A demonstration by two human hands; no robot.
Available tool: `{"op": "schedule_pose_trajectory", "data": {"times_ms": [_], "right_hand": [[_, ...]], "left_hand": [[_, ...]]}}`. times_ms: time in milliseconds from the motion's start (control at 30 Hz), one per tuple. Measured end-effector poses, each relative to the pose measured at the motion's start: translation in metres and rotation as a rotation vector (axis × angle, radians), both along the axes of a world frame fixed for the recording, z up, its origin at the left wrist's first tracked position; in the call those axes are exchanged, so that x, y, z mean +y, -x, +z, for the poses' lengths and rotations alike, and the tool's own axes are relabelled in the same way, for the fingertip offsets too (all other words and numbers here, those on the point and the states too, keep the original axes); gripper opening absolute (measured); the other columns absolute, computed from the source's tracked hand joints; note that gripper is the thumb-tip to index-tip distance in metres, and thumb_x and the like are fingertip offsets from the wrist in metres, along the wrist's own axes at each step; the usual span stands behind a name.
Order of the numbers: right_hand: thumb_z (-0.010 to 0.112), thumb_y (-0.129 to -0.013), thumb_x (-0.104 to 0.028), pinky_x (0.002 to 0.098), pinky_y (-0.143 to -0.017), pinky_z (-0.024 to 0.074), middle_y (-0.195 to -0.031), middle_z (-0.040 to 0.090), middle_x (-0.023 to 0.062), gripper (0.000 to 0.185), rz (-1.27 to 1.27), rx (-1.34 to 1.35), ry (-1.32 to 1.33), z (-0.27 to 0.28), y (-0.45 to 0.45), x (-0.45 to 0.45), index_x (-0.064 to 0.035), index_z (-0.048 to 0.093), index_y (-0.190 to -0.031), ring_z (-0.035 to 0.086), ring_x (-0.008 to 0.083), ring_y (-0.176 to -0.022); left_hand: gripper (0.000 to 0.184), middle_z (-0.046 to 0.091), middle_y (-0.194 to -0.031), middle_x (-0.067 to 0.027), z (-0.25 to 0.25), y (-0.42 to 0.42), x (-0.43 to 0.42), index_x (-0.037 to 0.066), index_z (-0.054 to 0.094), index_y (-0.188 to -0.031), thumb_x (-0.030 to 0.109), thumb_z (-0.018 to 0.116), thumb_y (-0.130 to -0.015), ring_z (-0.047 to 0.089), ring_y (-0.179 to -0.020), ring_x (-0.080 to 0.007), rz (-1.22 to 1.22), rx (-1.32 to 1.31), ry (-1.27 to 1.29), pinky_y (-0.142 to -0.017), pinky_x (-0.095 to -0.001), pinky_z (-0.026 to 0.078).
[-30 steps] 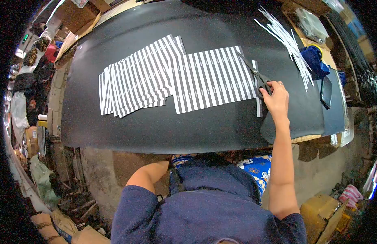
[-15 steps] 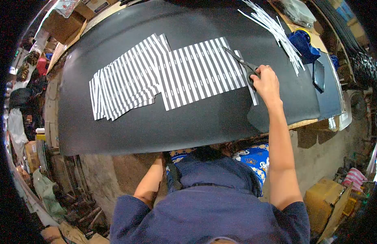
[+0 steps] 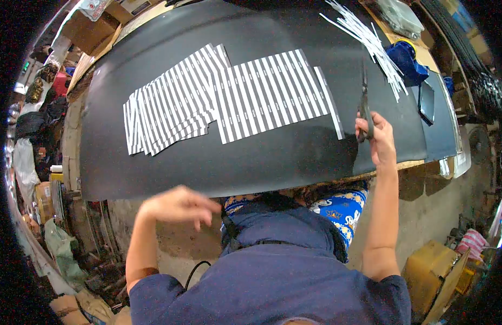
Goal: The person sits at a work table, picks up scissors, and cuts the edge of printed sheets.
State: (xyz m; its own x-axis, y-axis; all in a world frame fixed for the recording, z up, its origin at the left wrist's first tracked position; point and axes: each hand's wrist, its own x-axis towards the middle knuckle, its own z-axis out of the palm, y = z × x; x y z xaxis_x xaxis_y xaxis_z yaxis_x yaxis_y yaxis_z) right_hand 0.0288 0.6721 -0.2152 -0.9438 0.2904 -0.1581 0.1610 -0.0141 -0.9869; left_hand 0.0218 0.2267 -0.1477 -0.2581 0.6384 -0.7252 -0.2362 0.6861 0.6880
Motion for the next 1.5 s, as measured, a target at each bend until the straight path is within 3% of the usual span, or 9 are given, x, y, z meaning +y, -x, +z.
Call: {"op": "schedule_pose_trajectory", "data": {"times_ms": [133, 333, 600, 733, 767, 900, 1100, 1367, 1500], "right_hand": [[0.066, -0.081, -0.016, 0.0271, -0.060, 0.0435, -0.070, 0.056, 0.0058, 0.018, -0.031, 0.094, 0.479, -0.017, -0.023, -0.010, -0.0008, 0.057, -0.085, 0.054, 0.0139, -0.059], [0.064, -0.086, -0.016, 0.0301, -0.063, 0.0471, -0.073, 0.059, 0.0082, 0.021, -0.152, 0.247, 0.223, -0.032, -0.031, -0.037, -0.0003, 0.052, -0.093, 0.058, 0.0180, -0.064], [0.065, -0.083, -0.005, 0.0266, -0.057, 0.0482, -0.073, 0.058, 0.0066, 0.020, -0.191, 0.311, 0.167, -0.046, -0.035, -0.047, -0.0014, 0.049, -0.094, 0.057, 0.0145, -0.060], [0.067, -0.081, -0.003, 0.0250, -0.056, 0.0466, -0.072, 0.057, 0.0057, 0.019, -0.183, 0.299, 0.163, -0.044, -0.036, -0.047, -0.0014, 0.051, -0.091, 0.056, 0.0124, -0.059], [0.068, -0.081, -0.005, 0.0245, -0.057, 0.0464, -0.074, 0.058, 0.0056, 0.019, -0.179, 0.279, 0.145, -0.042, -0.037, -0.047, -0.0013, 0.051, -0.091, 0.056, 0.0119, -0.060], [0.069, -0.081, -0.006, 0.0244, -0.058, 0.0466, -0.076, 0.058, 0.0050, 0.020, -0.185, 0.291, 0.145, -0.042, -0.037, -0.049, -0.0013, 0.052, -0.090, 0.057, 0.0122, -0.061], [0.050, -0.088, 0.004, 0.0281, -0.089, 0.0466, -0.112, 0.060, 0.0161, 0.022, 0.065, 0.386, 0.032, -0.042, -0.034, -0.050, -0.0016, 0.042, -0.108, 0.059, 0.0244, -0.107], [0.046, -0.090, 0.003, 0.0298, -0.090, 0.0471, -0.112, 0.060, 0.0155, 0.021, 0.133, 0.337, -0.064, -0.043, -0.021, -0.047, -0.0013, 0.041, -0.110, 0.059, 0.0229, -0.106], [0.046, -0.091, 0.001, 0.0271, -0.086, 0.0470, -0.105, 0.062, 0.0139, 0.017, 0.026, 0.312, -0.207, -0.035, -0.014, -0.044, 0.0006, 0.042, -0.108, 0.061, 0.0186, -0.100]], "left_hand": [[0.033, 0.061, -0.076, -0.0028, -0.012, 0.077, 0.024, -0.006, 0.060, -0.106, 0.021, 0.061, -0.087, 0.053, -0.062, -0.0082, 0.617, 0.488, -0.219, -0.063, -0.0230, 0.044], [0.080, 0.055, -0.097, -0.0125, -0.096, 0.208, 0.024, 0.000, 0.046, -0.124, 0.035, 0.082, -0.063, 0.059, -0.075, -0.0156, 0.555, 1.260, 0.107, -0.061, -0.0273, 0.049], [0.094, 0.060, -0.087, -0.0163, -0.073, 0.222, 0.054, -0.010, 0.050, -0.107, 0.048, 0.088, -0.044, 0.061, -0.077, -0.0217, 0.492, 0.887, 0.282, -0.070, -0.0321, 0.049], [0.086, 0.062, -0.080, -0.0172, -0.112, 0.240, 0.043, -0.010, 0.056, -0.102, 0.040, 0.090, -0.041, 0.063, -0.070, -0.0236, 0.421, 1.321, 0.243, -0.059, -0.0342, 0.051], [0.084, 0.061, -0.084, -0.0173, -0.088, 0.224, 0.057, -0.009, 0.057, -0.098, 0.040, 0.090, -0.039, 0.062, -0.076, -0.0247, 0.515, 1.114, 0.270, -0.066, -0.0343, 0.051], [0.071, 0.060, -0.086, -0.0169, -0.106, 0.225, 0.053, -0.004, 0.053, -0.093, 0.035, 0.089, -0.045, 0.062, -0.077, -0.0236, 0.483, 1.297, 0.247, -0.067, -0.0331, 0.050], [0.050, 0.061, -0.072, -0.0080, -0.080, 0.200, 0.064, 0.000, 0.048, -0.097, 0.012, 0.081, -0.062, 0.060, -0.066, -0.0156, 0.619, 1.025, -0.058, -0.058, -0.0292, 0.048], [0.033, 0.060, -0.090, -0.0026, -0.068, 0.163, 0.080, 0.003, 0.059, -0.106, 0.015, 0.071, -0.078, 0.057, -0.079, -0.0088, 0.654, 0.581, -0.268, -0.070, -0.0242, 0.046], [0.052, 0.054, -0.087, -0.0013, -0.075, 0.143, 0.095, -0.001, 0.047, -0.127, -0.003, 0.064, -0.077, 0.057, -0.079, -0.0089, 0.586, 0.626, -0.396, -0.068, -0.0224, 0.047]]}}
